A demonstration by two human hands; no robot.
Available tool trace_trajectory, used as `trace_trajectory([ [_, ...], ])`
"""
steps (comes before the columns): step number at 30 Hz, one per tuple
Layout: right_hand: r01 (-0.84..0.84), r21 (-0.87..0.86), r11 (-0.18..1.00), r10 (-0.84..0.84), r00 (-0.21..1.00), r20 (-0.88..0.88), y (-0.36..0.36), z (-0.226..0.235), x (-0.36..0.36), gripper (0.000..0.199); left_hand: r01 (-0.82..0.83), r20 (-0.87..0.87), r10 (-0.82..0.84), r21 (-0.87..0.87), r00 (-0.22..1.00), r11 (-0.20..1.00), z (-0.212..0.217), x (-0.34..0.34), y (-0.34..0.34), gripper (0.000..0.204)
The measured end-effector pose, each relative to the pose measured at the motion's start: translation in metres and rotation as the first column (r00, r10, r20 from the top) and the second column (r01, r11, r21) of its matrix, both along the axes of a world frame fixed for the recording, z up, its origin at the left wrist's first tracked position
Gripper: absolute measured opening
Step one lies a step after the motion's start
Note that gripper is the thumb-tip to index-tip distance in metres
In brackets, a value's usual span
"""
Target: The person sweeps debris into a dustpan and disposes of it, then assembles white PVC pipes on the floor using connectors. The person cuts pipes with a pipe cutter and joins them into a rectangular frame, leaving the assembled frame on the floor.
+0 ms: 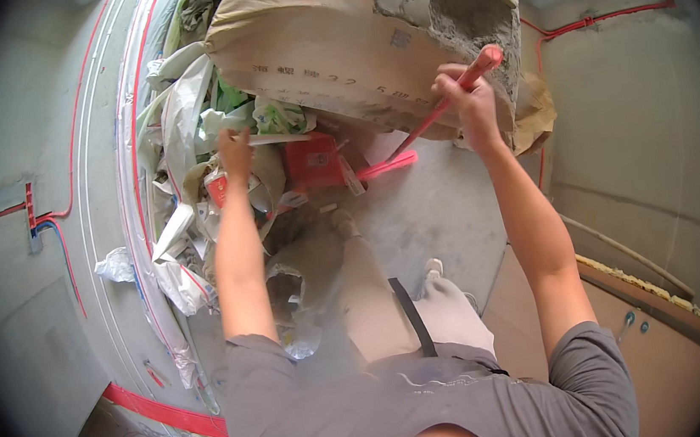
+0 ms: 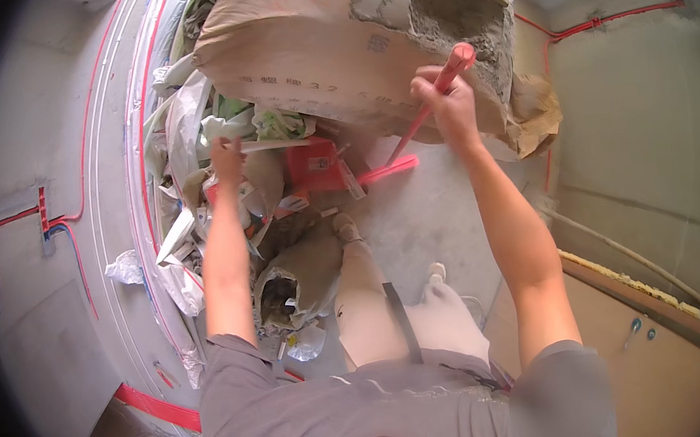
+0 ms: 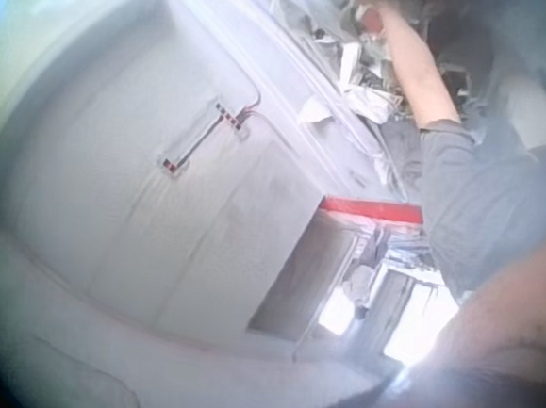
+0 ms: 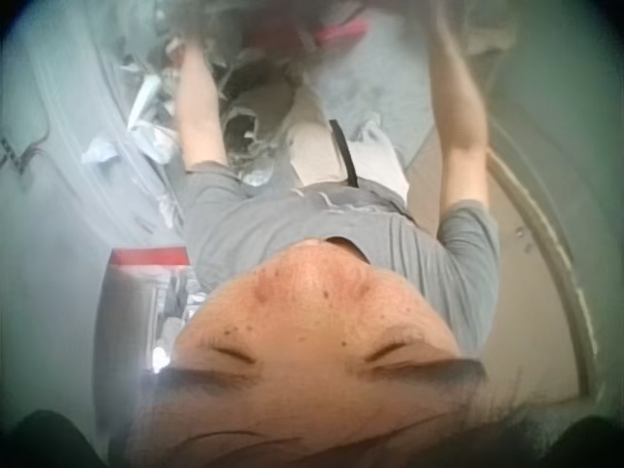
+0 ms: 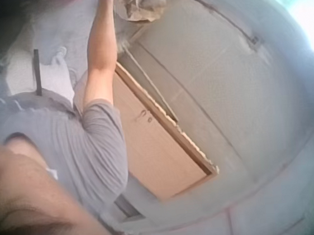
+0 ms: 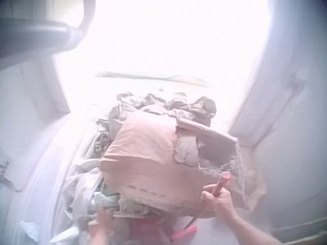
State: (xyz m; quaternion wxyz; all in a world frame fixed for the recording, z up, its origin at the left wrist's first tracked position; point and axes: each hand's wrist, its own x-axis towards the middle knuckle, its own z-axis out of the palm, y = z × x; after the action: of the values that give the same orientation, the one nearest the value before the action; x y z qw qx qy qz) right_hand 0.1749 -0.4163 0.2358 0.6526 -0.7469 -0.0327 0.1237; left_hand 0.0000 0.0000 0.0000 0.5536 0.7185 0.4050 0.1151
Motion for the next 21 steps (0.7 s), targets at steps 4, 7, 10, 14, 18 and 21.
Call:
trace_trajectory([
  [4, -0.163, -0.082, 0.983, 0.160, 0.986, -0.041, -0.032, 0.002, -0.027, 0.016, -0.034, 0.001, 0.034, 0.174, 0.999, 0.984, 0.065, -0.027, -0.087, 0.026],
  [7, -0.321, -0.138, 0.937, 0.336, 0.936, 0.108, -0.070, 0.026, -0.049, 0.015, -0.062, 0.056, 0.055, 0.135, 0.997, 0.989, 0.136, -0.045, -0.154, 0.023],
  [10, -0.407, -0.048, 0.912, 0.409, 0.904, 0.124, -0.110, 0.070, -0.075, 0.006, -0.105, 0.129, 0.077, 0.227, 0.989, 0.968, 0.218, -0.081, -0.233, 0.027],
  [14, -0.386, 0.067, 0.920, 0.359, 0.899, 0.250, -0.164, 0.092, -0.079, 0.012, -0.323, 0.263, 0.304, 0.032, 0.916, 0.946, 0.309, -0.131, -0.335, 0.020],
  [18, -0.416, 0.098, 0.904, 0.353, 0.857, 0.374, -0.178, 0.119, -0.083, 0.014, -0.492, 0.289, 0.486, -0.056, 0.825, 0.869, 0.369, -0.206, -0.435, 0.016],
  [21, -0.442, -0.013, 0.897, 0.406, 0.812, 0.420, -0.175, 0.141, -0.097, 0.015, -0.567, 0.265, 0.567, -0.082, 0.780, 0.819, 0.391, -0.271, -0.509, 0.018],
])
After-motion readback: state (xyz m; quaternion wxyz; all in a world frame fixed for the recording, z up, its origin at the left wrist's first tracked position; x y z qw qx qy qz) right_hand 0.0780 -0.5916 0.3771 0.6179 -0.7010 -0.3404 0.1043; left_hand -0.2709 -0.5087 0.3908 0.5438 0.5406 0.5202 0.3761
